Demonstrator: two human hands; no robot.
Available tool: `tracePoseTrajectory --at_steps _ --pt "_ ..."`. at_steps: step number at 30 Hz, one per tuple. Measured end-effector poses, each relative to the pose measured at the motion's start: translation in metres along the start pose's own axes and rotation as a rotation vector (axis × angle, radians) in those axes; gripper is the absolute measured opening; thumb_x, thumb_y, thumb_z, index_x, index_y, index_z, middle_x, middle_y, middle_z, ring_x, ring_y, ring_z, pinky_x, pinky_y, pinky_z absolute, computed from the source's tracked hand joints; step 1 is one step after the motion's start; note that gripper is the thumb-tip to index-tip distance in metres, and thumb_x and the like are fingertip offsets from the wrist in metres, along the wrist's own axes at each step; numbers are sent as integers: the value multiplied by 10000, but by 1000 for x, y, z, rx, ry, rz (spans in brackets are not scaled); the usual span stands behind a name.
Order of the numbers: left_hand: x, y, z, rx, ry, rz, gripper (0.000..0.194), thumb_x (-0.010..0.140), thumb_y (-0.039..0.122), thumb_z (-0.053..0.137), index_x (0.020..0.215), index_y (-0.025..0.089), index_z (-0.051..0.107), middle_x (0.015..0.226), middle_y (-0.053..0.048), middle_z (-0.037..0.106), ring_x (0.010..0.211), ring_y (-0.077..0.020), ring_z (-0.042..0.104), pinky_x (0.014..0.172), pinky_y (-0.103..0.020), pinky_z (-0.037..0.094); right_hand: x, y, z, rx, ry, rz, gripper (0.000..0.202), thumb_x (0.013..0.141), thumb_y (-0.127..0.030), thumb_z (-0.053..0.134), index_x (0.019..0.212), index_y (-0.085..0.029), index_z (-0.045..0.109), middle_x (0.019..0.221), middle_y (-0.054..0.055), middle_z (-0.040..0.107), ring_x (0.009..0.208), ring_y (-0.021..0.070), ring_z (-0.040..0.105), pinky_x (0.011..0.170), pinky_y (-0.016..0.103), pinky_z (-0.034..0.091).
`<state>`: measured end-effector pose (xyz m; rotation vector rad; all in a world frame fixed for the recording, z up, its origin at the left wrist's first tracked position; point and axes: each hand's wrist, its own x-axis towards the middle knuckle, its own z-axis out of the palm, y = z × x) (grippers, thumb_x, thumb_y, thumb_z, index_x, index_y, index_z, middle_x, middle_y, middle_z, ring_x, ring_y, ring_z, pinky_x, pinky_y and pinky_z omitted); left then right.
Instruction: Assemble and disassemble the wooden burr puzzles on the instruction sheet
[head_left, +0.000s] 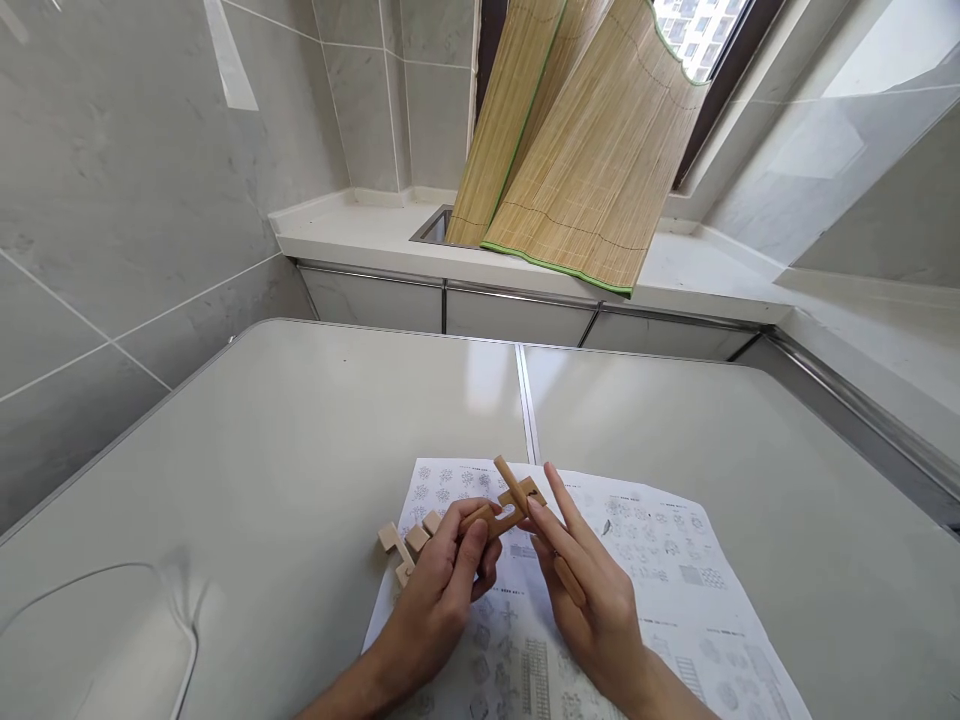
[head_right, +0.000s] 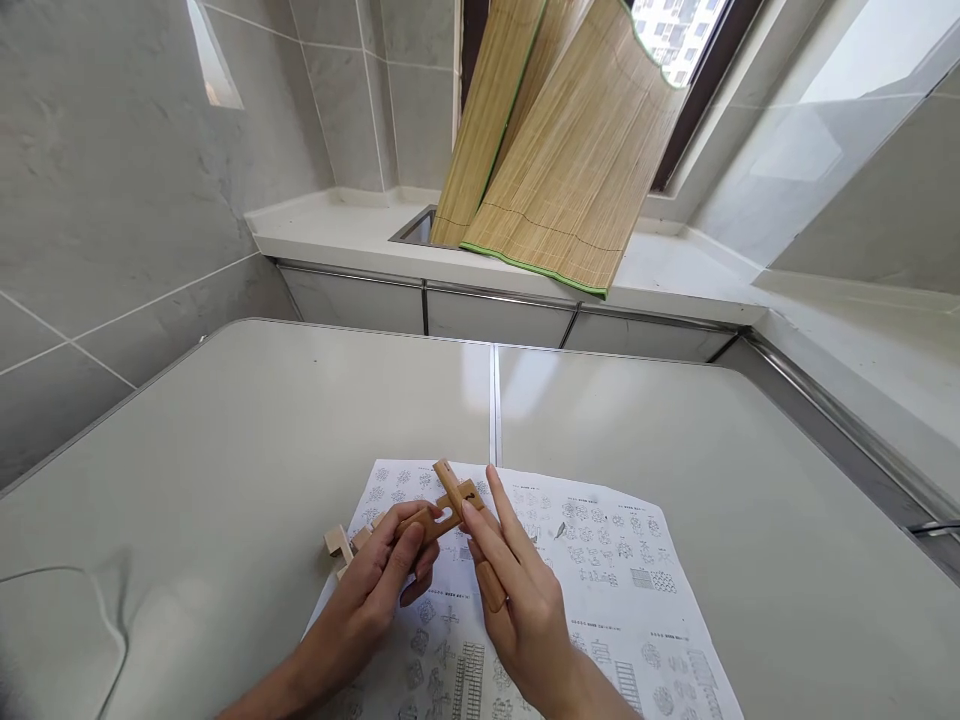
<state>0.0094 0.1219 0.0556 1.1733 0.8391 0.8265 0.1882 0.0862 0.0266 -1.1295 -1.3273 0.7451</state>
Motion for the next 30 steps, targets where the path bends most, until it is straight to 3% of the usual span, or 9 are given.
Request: tracePoseTrajectory --at_steps 8,13,17,25,30 --pt "1 -6 -3 53 -61 13 472 1071 661 420 1089 198 510 789 41 394 693 -132 327 647 -282 333 -5 1 0 46 -40 11 427 985 -174 705 1368 -362 727 1642 28 486 1489 373 500 1134 517 567" --pt "-2 -3 -1 98 -91 6 404 1104 592 387 996 211 469 806 35 394 708 -140 335 662 -287 352 -12 9 6 -82 -165 -280 588 1059 -44 463 1585 -301 511 1773 75 192 1498 358 483 1129 501 575" --pt "-2 -3 0 132 -85 -2 388 1103 579 398 985 215 462 854 16 430 760 -154 388 720 -302 397 -10 6 9 -182 -195 -390 690 1040 28 406 1648 -298 397 1794 64 36 1494 337 496 1148 466 563" --pt "-4 2 -3 311 -71 25 392 1111 565 349 1036 208 492 890 -17 503 802 -182 453 790 -340 429 -8 7 4 -206 -230 -416 649 1054 -11 403 1645 -281 410 1802 75 82 1471 320 531 1125 404 575" --pt "0 6 -7 315 -89 32 386 1106 559 371 1036 205 510 854 -9 489 766 -176 438 739 -325 423 -10 13 1 -195 -271 -378 626 1069 -43 395 1647 -283 407 1794 92 160 1497 321 505 1120 394 577"
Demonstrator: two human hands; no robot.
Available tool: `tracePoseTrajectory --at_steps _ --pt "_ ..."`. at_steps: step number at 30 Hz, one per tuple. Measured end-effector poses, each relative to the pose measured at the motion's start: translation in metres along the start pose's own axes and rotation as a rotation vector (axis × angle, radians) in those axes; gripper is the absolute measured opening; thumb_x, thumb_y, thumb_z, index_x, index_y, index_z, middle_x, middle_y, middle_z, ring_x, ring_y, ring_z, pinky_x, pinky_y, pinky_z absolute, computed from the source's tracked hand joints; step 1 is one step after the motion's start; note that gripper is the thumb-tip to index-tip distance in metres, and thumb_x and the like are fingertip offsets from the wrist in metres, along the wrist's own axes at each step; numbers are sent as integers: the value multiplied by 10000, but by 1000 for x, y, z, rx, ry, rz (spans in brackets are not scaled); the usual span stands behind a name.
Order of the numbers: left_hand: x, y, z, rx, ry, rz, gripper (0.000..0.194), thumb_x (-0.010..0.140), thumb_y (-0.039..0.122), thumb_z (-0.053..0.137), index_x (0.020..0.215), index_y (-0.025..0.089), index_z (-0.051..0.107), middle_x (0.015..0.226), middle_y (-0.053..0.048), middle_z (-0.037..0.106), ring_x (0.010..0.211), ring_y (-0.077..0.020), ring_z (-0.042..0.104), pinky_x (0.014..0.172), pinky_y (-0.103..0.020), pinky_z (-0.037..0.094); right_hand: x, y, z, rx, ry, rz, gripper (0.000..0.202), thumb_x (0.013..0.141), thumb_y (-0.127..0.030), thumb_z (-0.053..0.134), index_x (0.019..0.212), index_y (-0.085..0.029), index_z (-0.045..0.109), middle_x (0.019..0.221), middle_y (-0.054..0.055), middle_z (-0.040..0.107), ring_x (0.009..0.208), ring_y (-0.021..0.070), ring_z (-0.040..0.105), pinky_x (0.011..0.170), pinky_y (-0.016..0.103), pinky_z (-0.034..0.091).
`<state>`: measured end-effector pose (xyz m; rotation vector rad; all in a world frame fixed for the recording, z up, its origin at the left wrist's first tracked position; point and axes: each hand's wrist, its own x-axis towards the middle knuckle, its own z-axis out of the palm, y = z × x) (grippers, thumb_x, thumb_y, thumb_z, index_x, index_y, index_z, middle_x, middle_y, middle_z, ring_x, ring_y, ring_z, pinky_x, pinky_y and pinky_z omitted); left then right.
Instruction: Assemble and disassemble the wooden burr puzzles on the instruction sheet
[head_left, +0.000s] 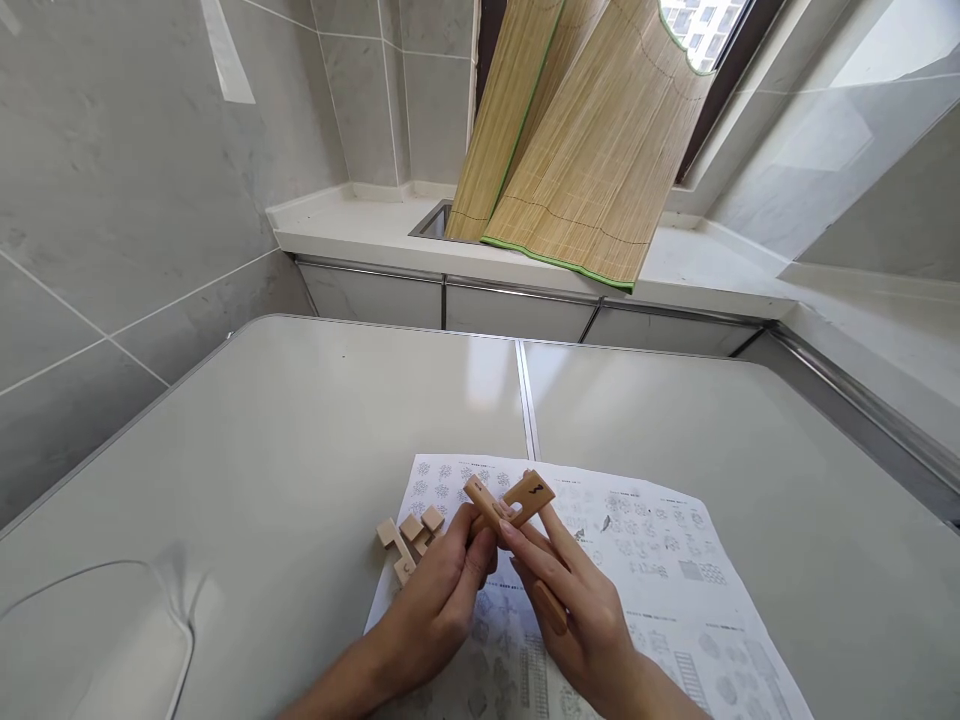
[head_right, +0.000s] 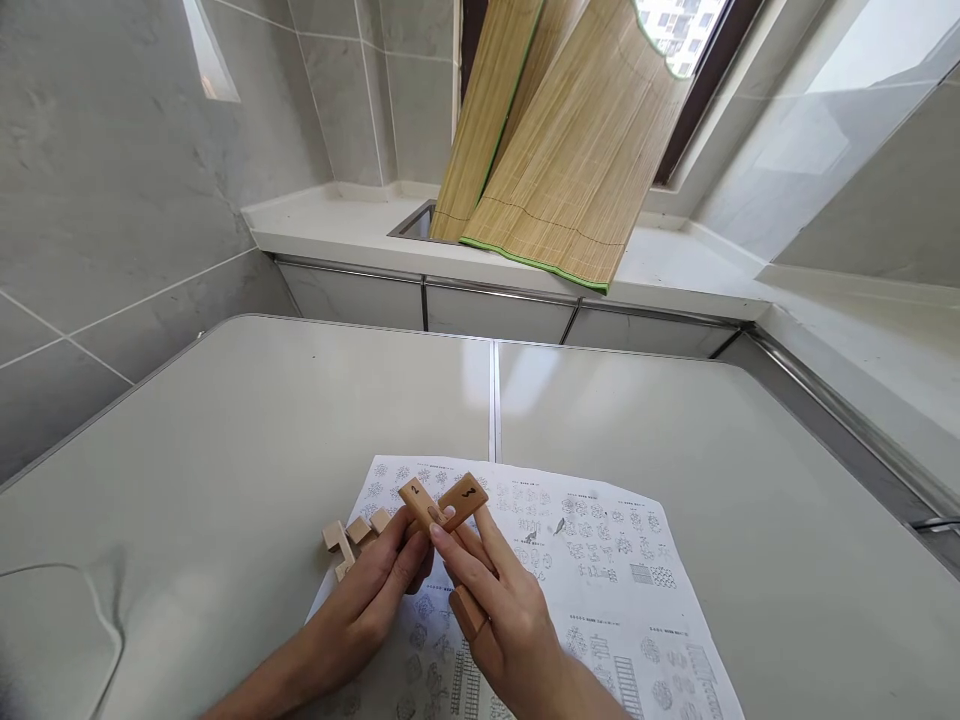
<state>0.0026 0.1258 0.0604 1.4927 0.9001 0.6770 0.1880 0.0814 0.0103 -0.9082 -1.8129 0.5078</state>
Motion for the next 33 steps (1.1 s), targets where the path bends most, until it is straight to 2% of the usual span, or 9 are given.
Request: tracePoseTrajectory --at_steps 6,9,11,14,18,22,26,29,33 --pt "2 -1 2 -86 78 15 387 1097 561 417 994 204 525 787 21 435 703 -153 395 665 -299 392 3 1 -1 49 0 65 583 1096 -97 369 1614 -354 444 1740 117 279 1364 285 641 908 353 659" --pt "3 -4 -1 -131 168 -3 376 1086 564 457 966 211 511 749 41 403 662 -137 361 626 -286 359 6 1 -4 69 132 190 400 1128 -233 410 1468 -338 594 1571 144 483 1009 206 744 724 325 631" --pt "4 -6 -5 -152 212 -19 380 1079 568 478 939 216 501 729 52 383 640 -129 331 602 -279 334 12 2 -7 156 236 376 272 1132 -358 452 1248 -282 686 1181 102 679 680 131 649 576 270 544" --pt "6 -7 -9 -170 230 -22 372 1074 568 490 948 218 514 709 61 367 622 -123 306 582 -271 314 22 5 -14 399 317 725 348 1084 -532 545 946 -228 640 601 -63 454 475 89 357 470 211 352" --pt "5 -4 -9 -97 197 -8 376 1067 559 514 945 207 562 730 49 408 630 -118 339 571 -267 301 30 11 -23 920 368 832 544 977 -732 570 938 -198 664 680 -59 389 512 75 243 477 214 306" --pt "3 2 -9 -64 112 4 375 1050 548 557 959 191 624 720 40 444 632 -121 375 578 -269 318 31 17 -29 1205 356 877 378 981 -564 689 1046 -193 720 753 -30 451 573 92 345 538 207 429" --pt "5 6 -10 -80 27 57 371 1026 543 609 942 185 661 868 -27 595 803 -169 536 745 -299 446 31 24 -33 1325 375 889 249 952 -419 787 1055 -206 708 749 -61 498 519 56 328 516 156 449" --pt "5 6 -9 -191 -53 27 351 1042 528 595 1009 184 657 1007 -75 684 966 -218 632 917 -355 494 29 25 -35 1335 311 881 231 960 -427 790 1055 -249 678 620 -116 446 406 32 144 382 128 282" --pt "3 3 -7 -409 -185 -73 365 1055 550 564 1030 186 573 952 -73 737 822 -211 726 919 -419 553 27 20 -34 1208 204 971 365 975 -583 719 1088 -238 685 468 -135 305 412 66 123 410 161 265"
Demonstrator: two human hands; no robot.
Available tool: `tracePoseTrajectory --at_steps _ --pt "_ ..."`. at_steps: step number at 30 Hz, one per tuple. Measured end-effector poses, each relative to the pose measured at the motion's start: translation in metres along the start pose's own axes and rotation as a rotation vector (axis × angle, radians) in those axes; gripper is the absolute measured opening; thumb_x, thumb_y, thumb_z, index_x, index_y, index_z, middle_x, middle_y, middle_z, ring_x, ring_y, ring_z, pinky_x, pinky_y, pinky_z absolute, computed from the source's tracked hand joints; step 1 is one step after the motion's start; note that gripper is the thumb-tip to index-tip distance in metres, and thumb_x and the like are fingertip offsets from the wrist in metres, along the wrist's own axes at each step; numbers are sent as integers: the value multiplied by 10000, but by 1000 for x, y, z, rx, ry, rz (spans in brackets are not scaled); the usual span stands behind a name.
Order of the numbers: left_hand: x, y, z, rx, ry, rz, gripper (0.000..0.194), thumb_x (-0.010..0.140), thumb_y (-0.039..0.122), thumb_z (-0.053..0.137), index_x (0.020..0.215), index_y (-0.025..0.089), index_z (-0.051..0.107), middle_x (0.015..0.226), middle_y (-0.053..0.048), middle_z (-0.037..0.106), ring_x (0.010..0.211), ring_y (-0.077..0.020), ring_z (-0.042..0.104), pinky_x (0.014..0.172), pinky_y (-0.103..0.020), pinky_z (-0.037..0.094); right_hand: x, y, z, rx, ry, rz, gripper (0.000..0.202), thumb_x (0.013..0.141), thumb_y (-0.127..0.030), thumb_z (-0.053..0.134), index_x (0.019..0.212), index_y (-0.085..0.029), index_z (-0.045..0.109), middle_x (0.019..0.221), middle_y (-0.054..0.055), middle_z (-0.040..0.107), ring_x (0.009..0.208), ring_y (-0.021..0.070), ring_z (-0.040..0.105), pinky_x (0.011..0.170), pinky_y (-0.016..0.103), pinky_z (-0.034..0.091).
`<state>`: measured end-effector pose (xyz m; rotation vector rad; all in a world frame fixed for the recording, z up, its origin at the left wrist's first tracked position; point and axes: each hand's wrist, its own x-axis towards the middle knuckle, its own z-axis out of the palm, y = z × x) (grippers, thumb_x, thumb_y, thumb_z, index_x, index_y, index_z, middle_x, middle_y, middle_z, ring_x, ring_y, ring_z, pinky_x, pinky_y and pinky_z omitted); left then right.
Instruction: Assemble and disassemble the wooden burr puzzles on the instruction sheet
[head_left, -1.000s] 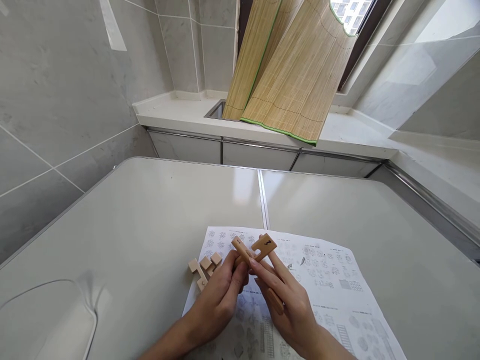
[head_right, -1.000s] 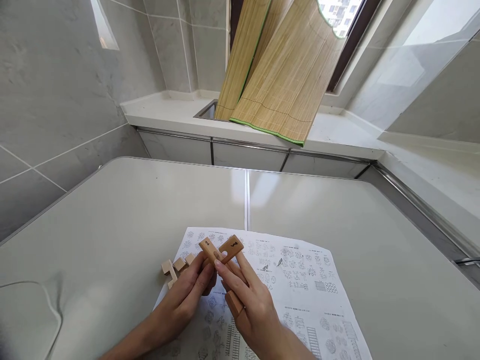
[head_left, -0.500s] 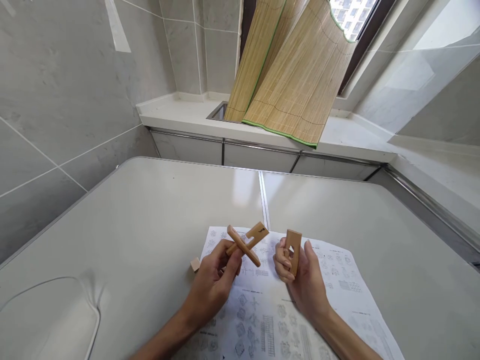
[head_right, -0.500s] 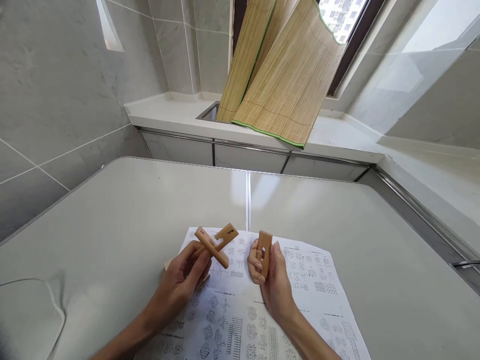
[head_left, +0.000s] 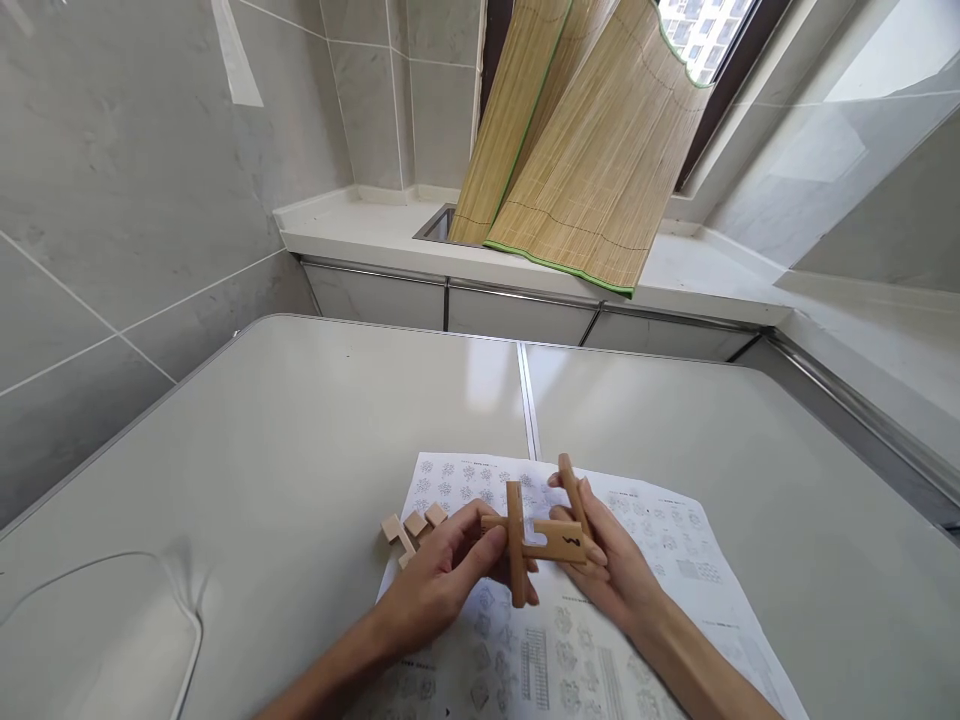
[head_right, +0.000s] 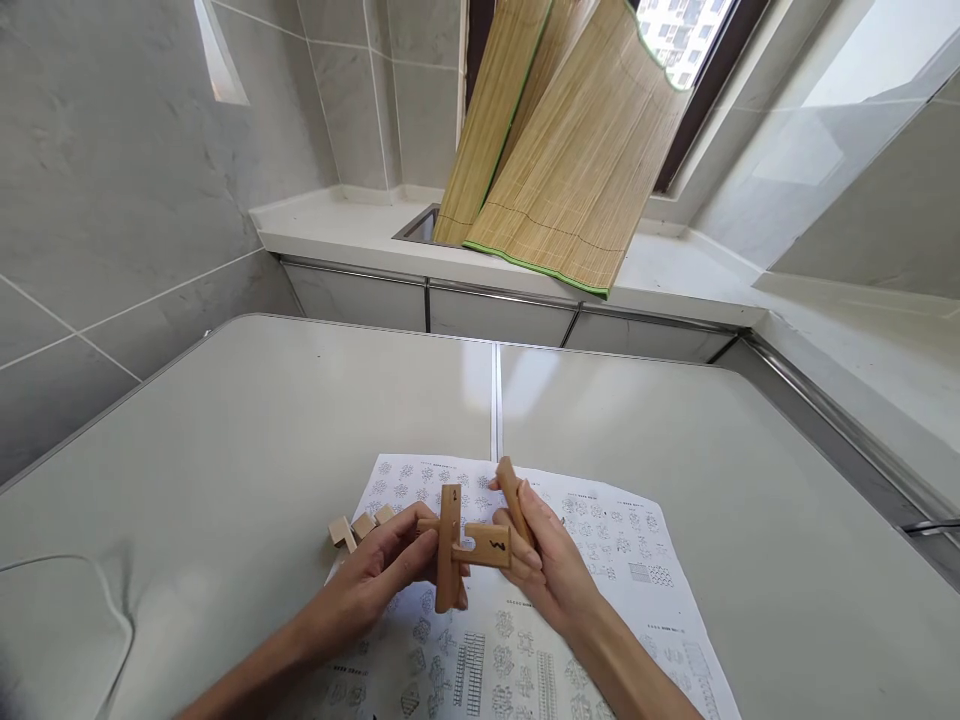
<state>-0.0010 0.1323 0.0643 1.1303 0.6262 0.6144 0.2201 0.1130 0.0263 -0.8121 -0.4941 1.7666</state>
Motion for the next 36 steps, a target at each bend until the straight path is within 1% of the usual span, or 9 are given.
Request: tracePoseTrajectory --at_steps 5,9,13,17,20,25,29,33,36 --pt "0 -4 1 -17 -80 -38 415 1031 604 581 1055 191 547 818 -36 718 716 -185 706 764 -335 530 -4 5 5 -96 -44 54 438 980 -605 692 1113 -189 727 422 -121 321 446 93 190 485 203 332" --pt "0 -8 1 50 -97 -68 408 1069 602 494 1028 198 544 755 -10 666 696 -160 632 716 -301 478 -6 7 2 -125 -174 46 438 1023 -592 637 1116 -178 746 405 -122 345 397 81 182 441 203 254" --pt "0 -12 0 66 -88 -91 440 1053 641 490 981 208 523 778 5 609 693 -152 576 700 -298 453 -6 7 2 -185 -259 29 474 996 -627 657 1029 -165 758 400 -125 330 363 67 174 387 193 181" --pt "0 -11 2 48 -76 -106 473 1028 677 510 920 217 491 764 37 513 690 -140 502 725 -299 439 -5 7 0 -238 -254 20 480 966 -642 689 954 -165 741 394 -131 317 336 55 171 359 188 160" --pt "-1 -9 2 74 -75 -138 477 1017 694 512 939 223 510 800 34 499 709 -145 477 727 -296 417 -4 10 -3 -291 -221 -19 438 967 -611 706 927 -176 713 408 -129 332 348 50 179 380 188 178" --pt "-1 -10 -1 116 -33 -116 491 999 709 529 1023 221 579 869 13 522 805 -168 471 773 -289 394 -6 16 -1 -424 -238 -57 426 1004 -604 662 1084 -187 696 486 -111 402 403 60 245 427 195 228" --pt "0 -13 -1 42 -32 -108 490 995 718 522 978 228 528 827 17 537 742 -159 466 727 -284 382 -7 20 3 -377 -230 -55 464 1030 -645 588 1152 -203 661 516 -129 310 435 67 191 428 192 195" --pt "1 -13 -1 12 -43 -93 494 981 718 546 943 227 515 776 34 476 699 -149 430 687 -275 359 -8 21 5 -337 -253 -25 423 1049 -618 577 1181 -220 633 550 -124 328 459 67 199 445 190 191" --pt "0 -12 -2 35 2 -74 497 977 711 551 935 216 532 782 26 478 720 -155 409 683 -280 343 -10 19 10 -313 -270 11 378 1061 -576 586 1225 -236 607 573 -118 359 468 66 231 465 195 226"
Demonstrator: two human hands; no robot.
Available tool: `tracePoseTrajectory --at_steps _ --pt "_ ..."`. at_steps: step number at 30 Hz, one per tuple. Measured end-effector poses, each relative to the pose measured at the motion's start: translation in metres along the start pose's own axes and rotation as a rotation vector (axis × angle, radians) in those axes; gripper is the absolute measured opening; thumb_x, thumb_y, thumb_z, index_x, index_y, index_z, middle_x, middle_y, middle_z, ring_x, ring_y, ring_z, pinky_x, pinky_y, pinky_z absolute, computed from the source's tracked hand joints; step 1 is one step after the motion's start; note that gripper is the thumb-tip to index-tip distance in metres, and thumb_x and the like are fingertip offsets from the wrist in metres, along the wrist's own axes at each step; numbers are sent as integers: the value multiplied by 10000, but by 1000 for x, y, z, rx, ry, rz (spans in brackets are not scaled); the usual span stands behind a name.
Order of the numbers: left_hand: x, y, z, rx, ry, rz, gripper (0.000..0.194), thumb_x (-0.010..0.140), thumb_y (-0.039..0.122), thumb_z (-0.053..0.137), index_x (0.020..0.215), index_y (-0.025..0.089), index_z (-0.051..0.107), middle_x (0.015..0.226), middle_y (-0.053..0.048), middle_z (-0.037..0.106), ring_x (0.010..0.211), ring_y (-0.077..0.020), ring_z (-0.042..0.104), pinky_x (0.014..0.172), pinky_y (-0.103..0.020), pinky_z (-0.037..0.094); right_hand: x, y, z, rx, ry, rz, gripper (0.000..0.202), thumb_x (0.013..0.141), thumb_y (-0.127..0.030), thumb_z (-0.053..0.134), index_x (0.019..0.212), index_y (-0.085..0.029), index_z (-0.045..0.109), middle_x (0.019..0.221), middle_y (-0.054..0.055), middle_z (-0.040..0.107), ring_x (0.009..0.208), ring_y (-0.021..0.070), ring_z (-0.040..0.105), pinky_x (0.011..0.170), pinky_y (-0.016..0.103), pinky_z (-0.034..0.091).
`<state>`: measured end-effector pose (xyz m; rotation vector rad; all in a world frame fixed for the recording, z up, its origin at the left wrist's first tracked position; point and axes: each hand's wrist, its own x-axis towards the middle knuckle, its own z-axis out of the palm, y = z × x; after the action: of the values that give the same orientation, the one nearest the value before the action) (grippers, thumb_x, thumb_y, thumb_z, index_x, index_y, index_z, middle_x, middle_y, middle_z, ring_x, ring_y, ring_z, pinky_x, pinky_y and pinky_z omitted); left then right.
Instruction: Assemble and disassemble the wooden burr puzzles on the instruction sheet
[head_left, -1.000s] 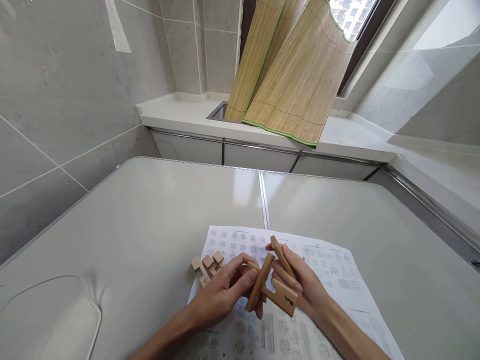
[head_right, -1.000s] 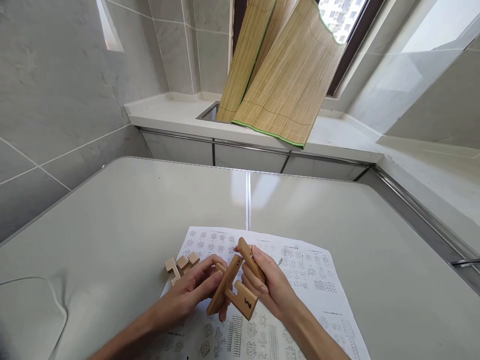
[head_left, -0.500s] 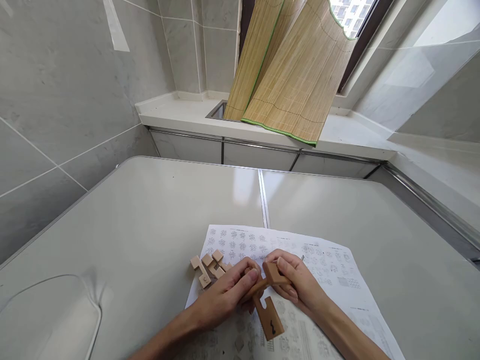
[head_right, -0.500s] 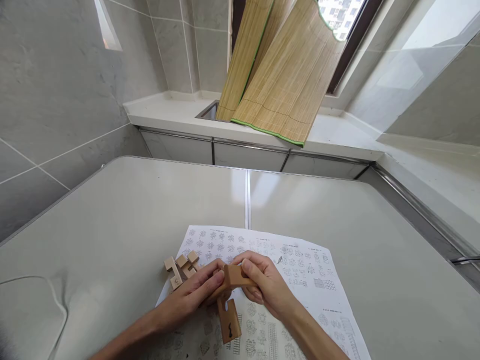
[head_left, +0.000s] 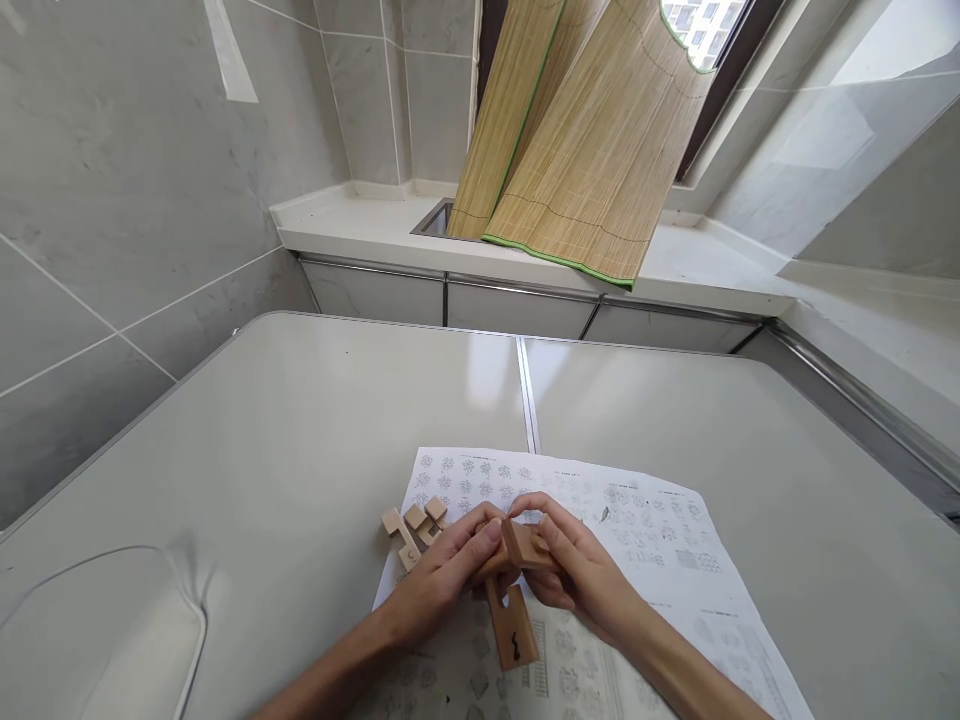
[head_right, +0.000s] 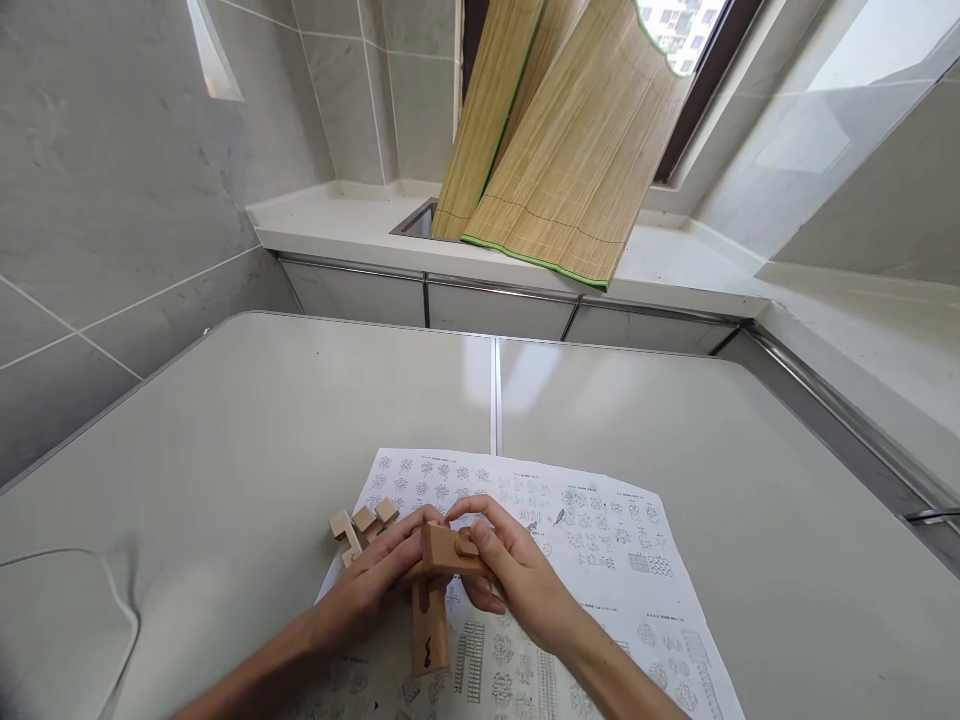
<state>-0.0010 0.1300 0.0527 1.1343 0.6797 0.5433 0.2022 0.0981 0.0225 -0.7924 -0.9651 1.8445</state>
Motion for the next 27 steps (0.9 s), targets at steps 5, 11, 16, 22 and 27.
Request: tracePoseTrajectory --at_steps 5,11,16,22,27 --pt "0 0 0 -52 148 -6 521 933 728 564 845 223 472 756 22 452 697 -163 410 644 -288 320 -1 -3 4 -5 -46 6 371 1061 -502 630 1319 -245 559 649 -91 463 490 68 333 490 212 270" --pt "0 -6 2 -48 179 36 538 965 716 549 803 213 450 743 37 428 669 -138 342 638 -270 311 1 1 2 -100 -156 -11 315 1064 -487 637 1246 -264 509 818 -51 635 463 36 418 514 218 326" --pt "0 -3 3 -33 178 107 484 1002 656 544 840 201 542 920 -24 508 779 -166 468 699 -279 413 3 6 2 -92 -147 16 308 1047 -474 665 1143 -267 457 770 -67 664 411 42 466 447 182 328" --pt "1 -2 3 -136 126 92 442 977 638 616 925 199 603 1010 -43 524 760 -150 526 695 -281 480 4 11 8 -56 -147 53 381 996 -457 743 1064 -265 421 746 -65 694 382 58 544 384 147 359" --pt "1 -4 0 -146 113 99 465 936 651 674 885 191 621 1043 -54 521 812 -168 548 730 -297 498 3 11 9 -59 -177 97 379 970 -483 761 1003 -230 481 667 -65 666 383 72 564 384 156 391"
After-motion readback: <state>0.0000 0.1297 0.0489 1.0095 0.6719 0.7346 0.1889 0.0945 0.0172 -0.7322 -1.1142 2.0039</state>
